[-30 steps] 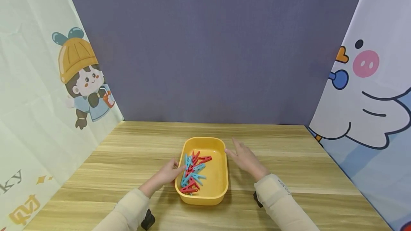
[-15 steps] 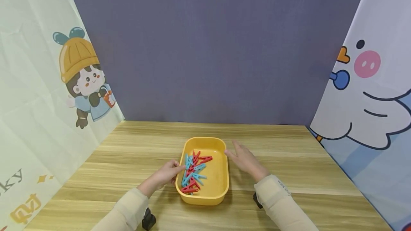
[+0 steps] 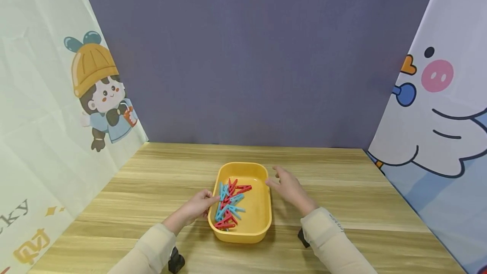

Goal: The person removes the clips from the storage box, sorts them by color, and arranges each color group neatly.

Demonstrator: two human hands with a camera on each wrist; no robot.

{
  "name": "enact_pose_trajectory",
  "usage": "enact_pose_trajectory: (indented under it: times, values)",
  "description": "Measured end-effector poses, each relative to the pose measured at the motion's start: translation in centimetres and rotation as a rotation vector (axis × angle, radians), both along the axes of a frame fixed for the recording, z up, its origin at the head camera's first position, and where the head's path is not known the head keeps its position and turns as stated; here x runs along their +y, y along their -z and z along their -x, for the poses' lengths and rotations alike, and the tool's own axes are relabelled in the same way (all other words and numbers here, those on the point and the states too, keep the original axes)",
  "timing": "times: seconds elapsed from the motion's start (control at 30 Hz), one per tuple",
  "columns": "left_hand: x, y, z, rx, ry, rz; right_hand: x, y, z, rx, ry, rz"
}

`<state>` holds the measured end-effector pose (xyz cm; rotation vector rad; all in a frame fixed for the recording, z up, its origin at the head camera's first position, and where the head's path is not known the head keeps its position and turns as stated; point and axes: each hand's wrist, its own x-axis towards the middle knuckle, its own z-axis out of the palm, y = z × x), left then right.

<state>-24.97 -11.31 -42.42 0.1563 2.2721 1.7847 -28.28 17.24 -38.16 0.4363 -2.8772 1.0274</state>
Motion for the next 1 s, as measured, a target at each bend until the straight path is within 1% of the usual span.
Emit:
enact_pose_trajectory:
  times: [0.4, 0.53, 0.8, 1.0]
  values:
    - [-0.6, 0.0, -0.2, -0.007, 0.005, -0.018, -0.8, -0.2, 0.0, 0.035, 0.000, 0.025]
    - [-0.7, 0.0, -0.4, -0.007, 0.003, -0.020, -1.2, -0.2, -0.1, 0.013, -0.009, 0.066]
    - [-1.2, -0.2, -1.1, -0.002, -0.004, -0.028, -2.5, -0.7, -0.4, 0.000, -0.091, 0.148]
    - [-1.5, -0.4, -1.4, 0.011, -0.007, 0.000, -3.5, -0.7, -0.6, -0.043, -0.114, 0.209]
